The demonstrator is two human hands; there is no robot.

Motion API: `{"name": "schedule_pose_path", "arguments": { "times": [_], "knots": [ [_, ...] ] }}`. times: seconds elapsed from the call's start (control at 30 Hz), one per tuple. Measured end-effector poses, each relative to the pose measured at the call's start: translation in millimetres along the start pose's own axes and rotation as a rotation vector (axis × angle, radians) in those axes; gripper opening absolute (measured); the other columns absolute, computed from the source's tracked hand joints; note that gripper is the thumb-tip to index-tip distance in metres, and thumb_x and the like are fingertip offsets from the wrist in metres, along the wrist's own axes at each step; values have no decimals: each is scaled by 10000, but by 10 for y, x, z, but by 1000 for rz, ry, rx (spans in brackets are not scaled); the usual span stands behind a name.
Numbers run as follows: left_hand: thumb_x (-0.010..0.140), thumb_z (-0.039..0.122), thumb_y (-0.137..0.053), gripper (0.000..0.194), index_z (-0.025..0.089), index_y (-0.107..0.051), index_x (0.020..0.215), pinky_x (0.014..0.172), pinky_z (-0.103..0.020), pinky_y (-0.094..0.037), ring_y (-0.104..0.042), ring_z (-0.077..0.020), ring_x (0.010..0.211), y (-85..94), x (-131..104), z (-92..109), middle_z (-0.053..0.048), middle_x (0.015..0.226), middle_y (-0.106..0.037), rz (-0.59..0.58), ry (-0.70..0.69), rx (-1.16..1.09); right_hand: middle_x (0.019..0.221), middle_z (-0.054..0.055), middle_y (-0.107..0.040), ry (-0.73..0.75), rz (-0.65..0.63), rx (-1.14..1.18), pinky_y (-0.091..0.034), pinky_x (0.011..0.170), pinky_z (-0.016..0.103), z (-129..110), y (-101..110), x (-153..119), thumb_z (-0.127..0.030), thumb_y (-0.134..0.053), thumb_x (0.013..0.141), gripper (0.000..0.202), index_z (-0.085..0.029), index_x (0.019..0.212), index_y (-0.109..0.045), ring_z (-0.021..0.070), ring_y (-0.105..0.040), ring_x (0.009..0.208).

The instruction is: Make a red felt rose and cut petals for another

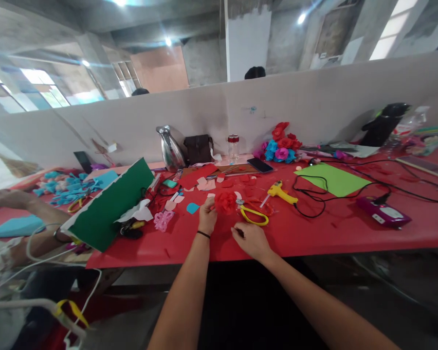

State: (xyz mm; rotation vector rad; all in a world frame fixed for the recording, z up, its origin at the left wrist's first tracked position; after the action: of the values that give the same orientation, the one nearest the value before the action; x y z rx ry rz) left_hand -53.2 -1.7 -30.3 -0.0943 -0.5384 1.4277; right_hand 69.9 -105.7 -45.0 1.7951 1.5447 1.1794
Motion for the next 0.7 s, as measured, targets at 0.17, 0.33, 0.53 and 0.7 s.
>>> {"name": "schedule_pose_path", "arguments": {
  "times": [0.17, 0.33, 0.53, 0.7],
  "knots": [
    [484, -19, -713, 219, 178, -673, 570, 704, -217, -467, -573, -135, 747, -35, -37, -34, -12, 691, -667, 1, 70, -27, 673, 8, -667, -2, 2, 19, -243, 539, 250, -20, 23, -11, -267, -470, 891, 248, -197, 683, -586, 123, -557, 594],
    [607, 138, -743, 144, 153, -602, 587, 494, -146, -391, -479, -51, 502, -120, -124, -96, 31, 560, -575, 100, 180, -201, 655, 6, -660, 7, 9, 28, -240, 537, 247, -43, 65, -13, -203, -497, 847, 204, -194, 658, -573, 120, -545, 578],
    [766, 97, -638, 67, 127, -595, 723, 410, -85, -354, -473, -13, 458, -321, -137, -156, 14, 627, -570, 93, 452, -404, 622, 8, -641, 34, 32, 95, -278, 533, 244, -86, 14, -29, -204, -485, 837, 215, -195, 640, -571, 129, -534, 558],
    [882, 29, -440, 221, 94, -579, 723, 358, -51, -317, -442, 0, 416, -189, -182, -207, 12, 580, -515, 120, 627, -513, 697, 36, -663, -79, 352, 253, -418, 599, 257, 412, 421, 19, -364, -411, 897, 301, -190, 796, -635, 164, -573, 615]
  ]
}}
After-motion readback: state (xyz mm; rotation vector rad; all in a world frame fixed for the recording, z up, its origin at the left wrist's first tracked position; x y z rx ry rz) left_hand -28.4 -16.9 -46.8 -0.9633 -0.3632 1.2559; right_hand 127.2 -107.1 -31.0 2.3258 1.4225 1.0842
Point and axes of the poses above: each hand's wrist, its own x-axis towards the middle knuckle, its own y-axis out of the back of the hand, z = x × y, the point moved 7 cm from there along x, towards the middle knuckle
